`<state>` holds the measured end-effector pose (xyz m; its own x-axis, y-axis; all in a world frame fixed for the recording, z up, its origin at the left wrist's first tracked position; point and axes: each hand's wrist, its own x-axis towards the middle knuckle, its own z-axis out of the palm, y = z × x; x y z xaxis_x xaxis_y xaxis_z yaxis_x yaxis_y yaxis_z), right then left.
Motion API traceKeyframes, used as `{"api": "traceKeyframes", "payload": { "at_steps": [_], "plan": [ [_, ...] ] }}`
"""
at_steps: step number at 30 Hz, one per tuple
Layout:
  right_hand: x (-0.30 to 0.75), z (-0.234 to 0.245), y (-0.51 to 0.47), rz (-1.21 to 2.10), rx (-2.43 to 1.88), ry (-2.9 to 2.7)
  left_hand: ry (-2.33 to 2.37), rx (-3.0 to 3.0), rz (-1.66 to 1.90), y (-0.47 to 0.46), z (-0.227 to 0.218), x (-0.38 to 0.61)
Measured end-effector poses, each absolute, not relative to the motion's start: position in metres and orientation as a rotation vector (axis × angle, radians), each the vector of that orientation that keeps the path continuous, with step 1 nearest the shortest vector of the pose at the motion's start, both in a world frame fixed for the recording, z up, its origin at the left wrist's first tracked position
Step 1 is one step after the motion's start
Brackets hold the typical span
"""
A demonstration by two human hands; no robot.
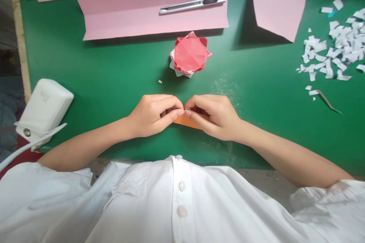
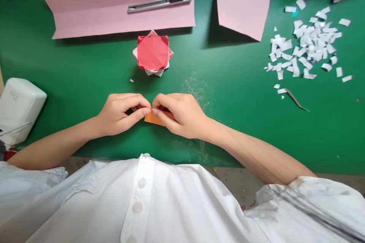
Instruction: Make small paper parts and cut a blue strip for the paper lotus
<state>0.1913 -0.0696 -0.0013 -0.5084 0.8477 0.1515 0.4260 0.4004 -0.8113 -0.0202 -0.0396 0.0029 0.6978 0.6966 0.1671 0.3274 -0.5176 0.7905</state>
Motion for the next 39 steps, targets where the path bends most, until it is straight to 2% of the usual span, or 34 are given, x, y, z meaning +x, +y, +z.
{"api": "traceKeyframes", "payload": {
  "at_steps": [39],
  "plan": [
    [0.1926, -0.0012, -0.0692, 0.985, -1.100, -2.145, 0.795, 2.210, 0.620, -0.0394, 0.0010, -0.0206]
  ]
}}
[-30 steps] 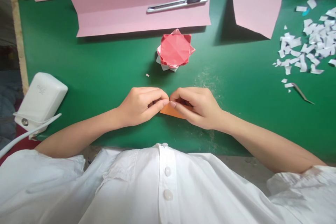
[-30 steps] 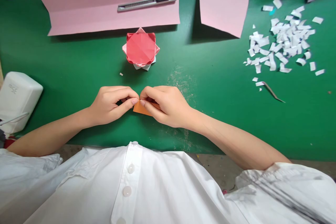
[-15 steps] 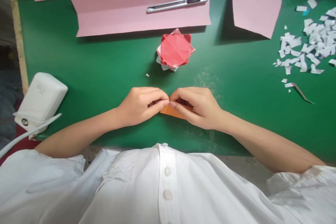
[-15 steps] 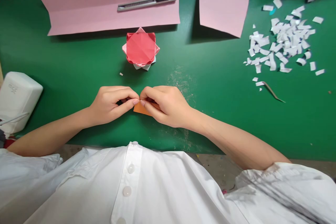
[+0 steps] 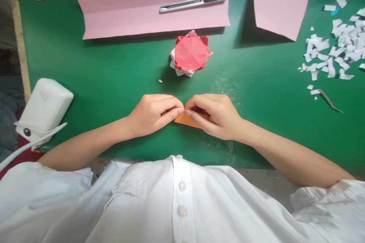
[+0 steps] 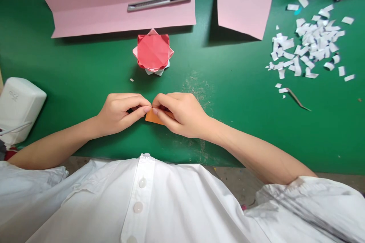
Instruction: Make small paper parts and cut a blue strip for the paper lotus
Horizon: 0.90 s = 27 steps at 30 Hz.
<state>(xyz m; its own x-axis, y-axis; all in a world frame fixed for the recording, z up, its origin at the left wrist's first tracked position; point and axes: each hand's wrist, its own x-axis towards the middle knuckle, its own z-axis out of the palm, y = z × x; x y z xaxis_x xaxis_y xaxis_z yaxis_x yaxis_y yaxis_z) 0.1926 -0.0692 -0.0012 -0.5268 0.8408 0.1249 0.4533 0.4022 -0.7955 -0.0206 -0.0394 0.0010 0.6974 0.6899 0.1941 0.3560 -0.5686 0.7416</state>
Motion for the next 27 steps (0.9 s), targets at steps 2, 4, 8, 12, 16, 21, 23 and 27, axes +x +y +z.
{"api": "traceKeyframes", "payload": {
  "at_steps": [2, 4, 8, 12, 16, 21, 23, 27],
  "plan": [
    [0.1928, -0.0014, -0.0692, 0.974, -1.092, -2.147, 0.804, 2.194, 0.612, -0.0395, 0.0013, -0.0205],
    [0.1930, -0.0018, -0.0691, 0.963, -1.080, -2.151, 0.810, 2.184, 0.609, -0.0394, 0.0019, -0.0204],
    [0.1931, -0.0027, -0.0692, 0.946, -1.066, -2.157, 0.810, 2.182, 0.599, -0.0388, 0.0032, -0.0202],
    [0.1936, -0.0027, -0.0694, 0.950, -1.071, -2.167, 0.805, 2.165, 0.610, -0.0383, 0.0040, -0.0196],
    [0.1939, -0.0024, -0.0696, 0.957, -1.067, -2.169, 0.825, 2.132, 0.584, -0.0382, 0.0049, -0.0192],
    [0.1934, -0.0032, -0.0694, 0.925, -1.051, -2.166, 0.868, 2.058, 0.544, -0.0381, 0.0060, -0.0190],
    [0.1934, -0.0037, -0.0695, 0.915, -1.045, -2.171, 0.875, 2.046, 0.535, -0.0380, 0.0062, -0.0191],
    [0.1937, -0.0045, -0.0700, 0.905, -1.047, -2.178, 0.892, 2.032, 0.547, -0.0377, 0.0063, -0.0194]
  ]
}}
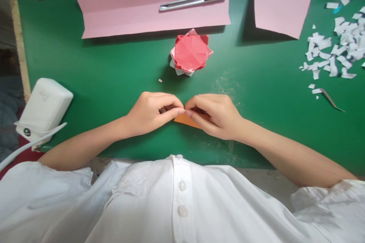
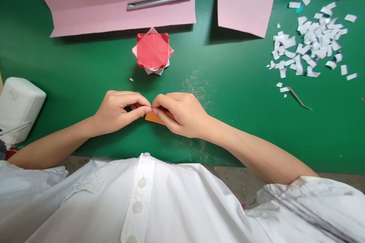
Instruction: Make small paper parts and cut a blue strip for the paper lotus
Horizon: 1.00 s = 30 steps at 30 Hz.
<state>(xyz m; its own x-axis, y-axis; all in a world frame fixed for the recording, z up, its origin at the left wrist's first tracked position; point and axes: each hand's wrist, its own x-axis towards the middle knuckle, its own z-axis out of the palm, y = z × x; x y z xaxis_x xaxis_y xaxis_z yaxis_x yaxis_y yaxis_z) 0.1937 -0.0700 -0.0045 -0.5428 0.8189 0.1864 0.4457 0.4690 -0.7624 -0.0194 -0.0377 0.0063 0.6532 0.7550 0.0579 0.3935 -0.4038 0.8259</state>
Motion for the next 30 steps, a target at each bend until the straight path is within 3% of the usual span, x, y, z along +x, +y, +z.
{"api": "traceKeyframes", "payload": {
  "at_steps": [30],
  "plan": [
    [0.1946, -0.0022, -0.0689, 0.929, -1.067, -2.143, 0.933, 1.883, 0.507, -0.0361, 0.0097, -0.0206]
  ]
}}
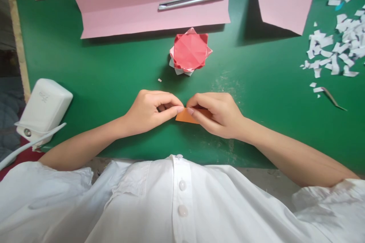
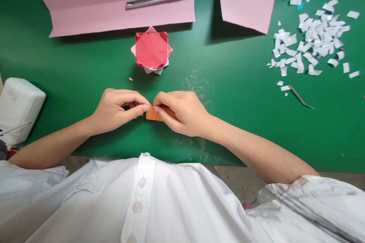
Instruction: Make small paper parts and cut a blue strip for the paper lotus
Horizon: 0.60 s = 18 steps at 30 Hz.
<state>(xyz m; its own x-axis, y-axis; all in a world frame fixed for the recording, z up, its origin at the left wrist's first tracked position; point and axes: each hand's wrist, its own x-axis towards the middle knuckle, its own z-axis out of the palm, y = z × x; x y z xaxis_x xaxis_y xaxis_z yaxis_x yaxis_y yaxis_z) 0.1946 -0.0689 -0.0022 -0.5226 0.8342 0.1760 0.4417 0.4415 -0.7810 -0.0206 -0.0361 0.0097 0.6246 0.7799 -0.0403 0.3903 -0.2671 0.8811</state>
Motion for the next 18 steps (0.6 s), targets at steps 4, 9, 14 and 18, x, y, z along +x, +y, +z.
{"api": "traceKeyframes", "payload": {
  "at_steps": [4, 9, 14, 18],
  "plan": [
    [0.1951, -0.0029, -0.0684, 0.904, -1.047, -2.164, 0.933, 1.875, 0.503, -0.0359, 0.0105, -0.0204],
    [0.1956, -0.0048, -0.0691, 0.855, -1.006, -2.181, 0.936, 1.835, 0.469, -0.0360, 0.0127, -0.0206],
    [0.1954, -0.0065, -0.0695, 0.800, -0.967, -2.200, 0.928, 1.807, 0.446, -0.0360, 0.0140, -0.0207],
    [0.1949, -0.0062, -0.0694, 0.796, -0.953, -2.193, 0.928, 1.824, 0.455, -0.0363, 0.0123, -0.0206]
  ]
}}
